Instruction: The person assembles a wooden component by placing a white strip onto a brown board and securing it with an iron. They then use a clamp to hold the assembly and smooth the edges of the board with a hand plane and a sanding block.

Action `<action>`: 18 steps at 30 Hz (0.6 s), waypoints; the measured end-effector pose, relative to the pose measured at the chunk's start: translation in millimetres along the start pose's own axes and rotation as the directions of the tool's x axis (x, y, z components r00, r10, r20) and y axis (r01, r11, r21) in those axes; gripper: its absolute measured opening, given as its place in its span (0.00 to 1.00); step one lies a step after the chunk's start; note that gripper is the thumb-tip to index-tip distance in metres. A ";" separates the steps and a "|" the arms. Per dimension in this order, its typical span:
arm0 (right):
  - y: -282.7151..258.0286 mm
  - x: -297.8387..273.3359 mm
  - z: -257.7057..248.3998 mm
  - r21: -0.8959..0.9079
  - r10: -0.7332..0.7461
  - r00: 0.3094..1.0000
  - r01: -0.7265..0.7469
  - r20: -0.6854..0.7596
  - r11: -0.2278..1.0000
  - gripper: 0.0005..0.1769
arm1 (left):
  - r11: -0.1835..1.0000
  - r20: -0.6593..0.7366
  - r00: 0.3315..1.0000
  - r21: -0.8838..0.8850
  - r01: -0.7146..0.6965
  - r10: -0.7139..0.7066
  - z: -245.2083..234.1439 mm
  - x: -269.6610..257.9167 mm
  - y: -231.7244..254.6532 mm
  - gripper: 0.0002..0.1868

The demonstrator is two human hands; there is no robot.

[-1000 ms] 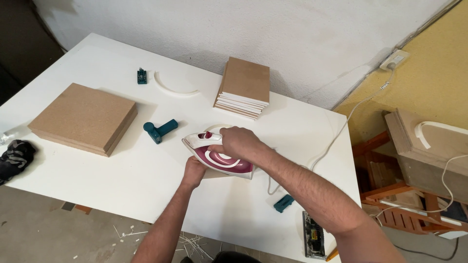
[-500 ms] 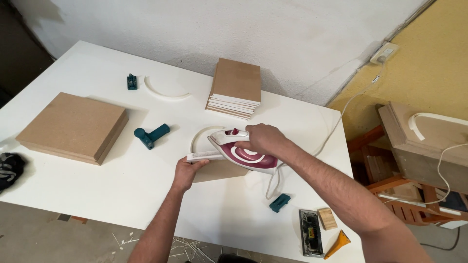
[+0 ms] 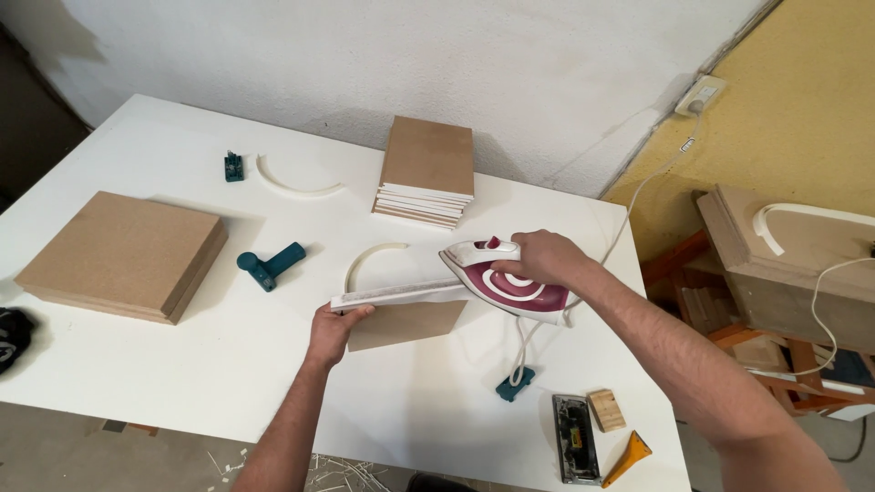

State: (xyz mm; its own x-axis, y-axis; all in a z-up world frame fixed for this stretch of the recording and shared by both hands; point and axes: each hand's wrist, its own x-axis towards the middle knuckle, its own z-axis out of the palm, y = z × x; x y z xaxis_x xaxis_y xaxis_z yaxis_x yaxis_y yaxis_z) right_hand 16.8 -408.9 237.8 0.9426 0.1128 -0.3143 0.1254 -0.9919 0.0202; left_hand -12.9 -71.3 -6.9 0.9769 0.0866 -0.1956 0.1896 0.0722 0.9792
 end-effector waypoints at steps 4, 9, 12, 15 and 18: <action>9.9 -8.8 -2.1 0.034 0.023 1.000 -0.023 -0.003 0.999 0.37 | 1.000 -0.006 1.000 -0.010 -0.001 0.001 -1.7 -2.7 2.3 0.21; 3.1 -13.2 -5.7 0.055 0.021 1.000 -0.021 0.012 0.998 0.37 | 0.999 0.005 1.000 0.025 0.021 -0.021 -2.5 -5.3 5.5 0.22; -4.7 -12.0 -5.8 0.058 0.002 1.000 -0.003 0.016 0.998 0.39 | 1.000 0.006 1.000 0.015 0.023 -0.023 -1.6 -4.2 3.1 0.22; -13.2 -4.7 -3.2 0.021 -0.015 1.000 0.014 0.024 1.000 0.39 | 0.999 0.002 1.000 0.012 0.030 -0.030 -1.6 -6.0 3.4 0.22; -27.9 -2.8 -4.2 0.014 -0.028 0.999 0.027 0.027 1.000 0.37 | 0.999 0.013 0.999 -0.002 0.036 -0.036 -1.6 -5.5 3.8 0.23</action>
State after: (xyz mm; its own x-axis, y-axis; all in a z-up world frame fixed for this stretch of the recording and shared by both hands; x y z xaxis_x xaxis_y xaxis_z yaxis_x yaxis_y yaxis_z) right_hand 12.0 -381.2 242.0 0.9301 0.1387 -0.3400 0.1469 -0.9891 -0.0018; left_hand -17.7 -69.9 -2.1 0.9705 0.0707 -0.2304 0.2249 0.0770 0.9713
